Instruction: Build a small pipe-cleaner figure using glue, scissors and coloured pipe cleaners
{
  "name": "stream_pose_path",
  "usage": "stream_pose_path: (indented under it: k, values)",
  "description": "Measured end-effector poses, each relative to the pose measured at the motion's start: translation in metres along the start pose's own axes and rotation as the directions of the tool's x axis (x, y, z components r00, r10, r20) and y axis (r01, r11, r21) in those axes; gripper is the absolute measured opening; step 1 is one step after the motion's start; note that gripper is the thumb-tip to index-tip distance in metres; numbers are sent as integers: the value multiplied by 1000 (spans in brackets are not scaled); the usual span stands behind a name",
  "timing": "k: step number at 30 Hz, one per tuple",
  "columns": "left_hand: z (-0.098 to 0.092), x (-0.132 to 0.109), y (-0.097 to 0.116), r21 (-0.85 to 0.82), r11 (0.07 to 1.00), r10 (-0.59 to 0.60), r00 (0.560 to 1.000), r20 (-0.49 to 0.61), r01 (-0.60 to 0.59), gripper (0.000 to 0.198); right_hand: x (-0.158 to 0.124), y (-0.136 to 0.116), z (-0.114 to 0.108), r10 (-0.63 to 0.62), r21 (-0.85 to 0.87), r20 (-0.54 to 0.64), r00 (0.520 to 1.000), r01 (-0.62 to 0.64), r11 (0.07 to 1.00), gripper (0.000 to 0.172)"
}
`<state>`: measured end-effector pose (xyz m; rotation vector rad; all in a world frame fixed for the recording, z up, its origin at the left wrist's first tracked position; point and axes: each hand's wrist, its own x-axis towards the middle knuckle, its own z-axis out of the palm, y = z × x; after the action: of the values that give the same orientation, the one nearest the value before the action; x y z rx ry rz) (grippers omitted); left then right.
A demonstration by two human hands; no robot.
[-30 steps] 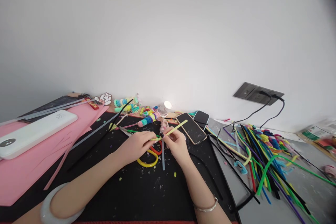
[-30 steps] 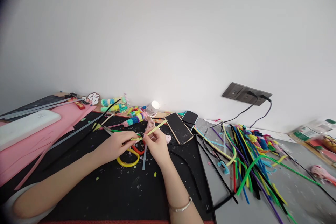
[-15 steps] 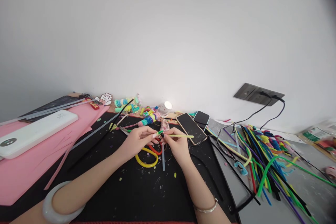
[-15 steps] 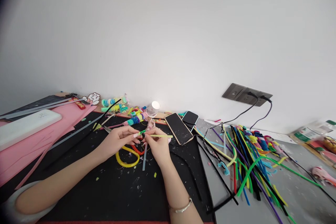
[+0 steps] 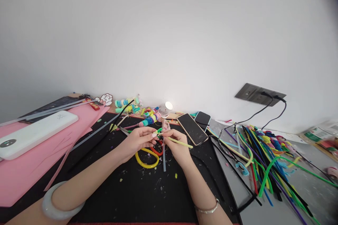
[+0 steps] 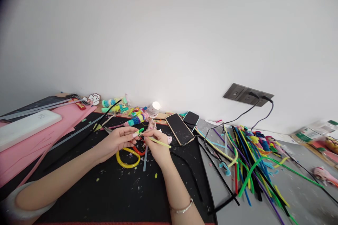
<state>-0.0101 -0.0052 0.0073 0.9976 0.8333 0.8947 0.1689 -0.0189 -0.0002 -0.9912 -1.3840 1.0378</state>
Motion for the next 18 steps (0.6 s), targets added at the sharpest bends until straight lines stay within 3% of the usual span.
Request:
stream_pose_path:
  k: [3, 5, 8, 11, 15, 18]
  values:
    - [0, 1, -1, -15, 1000, 12, 1000, 9, -12, 32, 0, 0, 1, 9, -6, 29, 1000, -8, 1000, 6]
    - [-2, 2, -3, 11, 999, 46, 999, -4, -46, 31, 1, 1, 0, -7, -45, 29, 1000, 8, 999, 16]
    - [-6, 5, -4, 73, 991, 116, 992, -43, -113, 32, 4, 2, -6, -102, -282, -71, 992, 78, 956, 38]
    - [-9, 6, -2, 81, 986, 150, 988, -24, -147, 32, 5, 1, -16, -189, -635, -106, 976, 80, 769, 53]
    - [-11, 4, 3, 133, 985, 88, 987, 133, -106, 28, 2, 0, -23, -6, -872, -88, 996, -74, 484, 55]
    - [-13, 3, 3, 222, 969, 64, 982, 175, -103, 27, 0, 1, -23, 76, -923, -96, 992, -117, 367, 49]
